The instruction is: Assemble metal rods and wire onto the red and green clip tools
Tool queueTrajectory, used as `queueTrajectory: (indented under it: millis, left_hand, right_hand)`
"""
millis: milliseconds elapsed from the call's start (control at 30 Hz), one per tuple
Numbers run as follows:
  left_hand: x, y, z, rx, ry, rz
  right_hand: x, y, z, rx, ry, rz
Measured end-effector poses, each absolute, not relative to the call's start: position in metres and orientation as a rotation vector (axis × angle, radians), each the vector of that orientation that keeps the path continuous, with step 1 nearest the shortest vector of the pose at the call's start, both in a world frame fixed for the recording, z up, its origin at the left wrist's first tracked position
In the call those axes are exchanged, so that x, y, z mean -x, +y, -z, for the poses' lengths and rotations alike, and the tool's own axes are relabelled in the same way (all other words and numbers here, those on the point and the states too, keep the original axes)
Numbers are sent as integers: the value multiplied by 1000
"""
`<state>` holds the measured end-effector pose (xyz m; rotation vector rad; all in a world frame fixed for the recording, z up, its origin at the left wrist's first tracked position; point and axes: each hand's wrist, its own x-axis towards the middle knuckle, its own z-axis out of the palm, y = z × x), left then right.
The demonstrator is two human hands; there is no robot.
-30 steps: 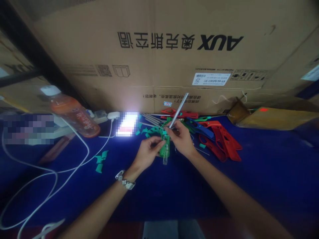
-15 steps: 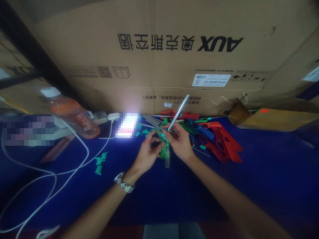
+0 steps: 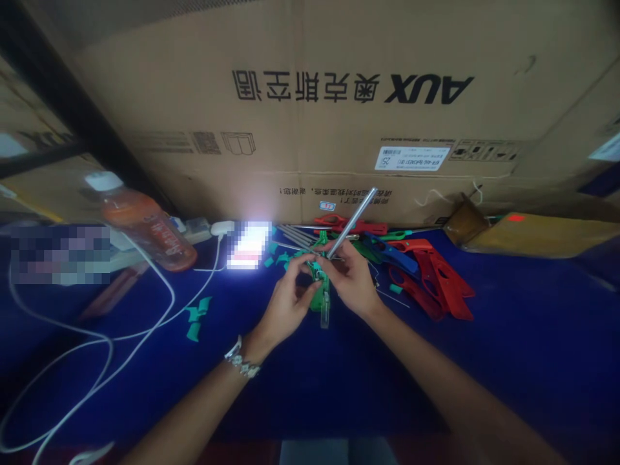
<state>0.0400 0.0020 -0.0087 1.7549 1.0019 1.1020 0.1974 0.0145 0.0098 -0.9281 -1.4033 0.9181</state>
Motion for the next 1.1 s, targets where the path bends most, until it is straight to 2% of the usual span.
queueTrajectory:
  millis: [533,867,1100]
  left_hand:
    - [-43,-1,6,-1790,1063,-1115]
    - [-42,0,12,-1642,916,-1118]
    - [-44,-1,14,-1720,977,-1168]
  right_hand:
    - [-195,13,-14,969,-1399,-922]
    - [-217,19,-25,855,-1588,-963]
    - [-219,27,-17,793,-1597,-992]
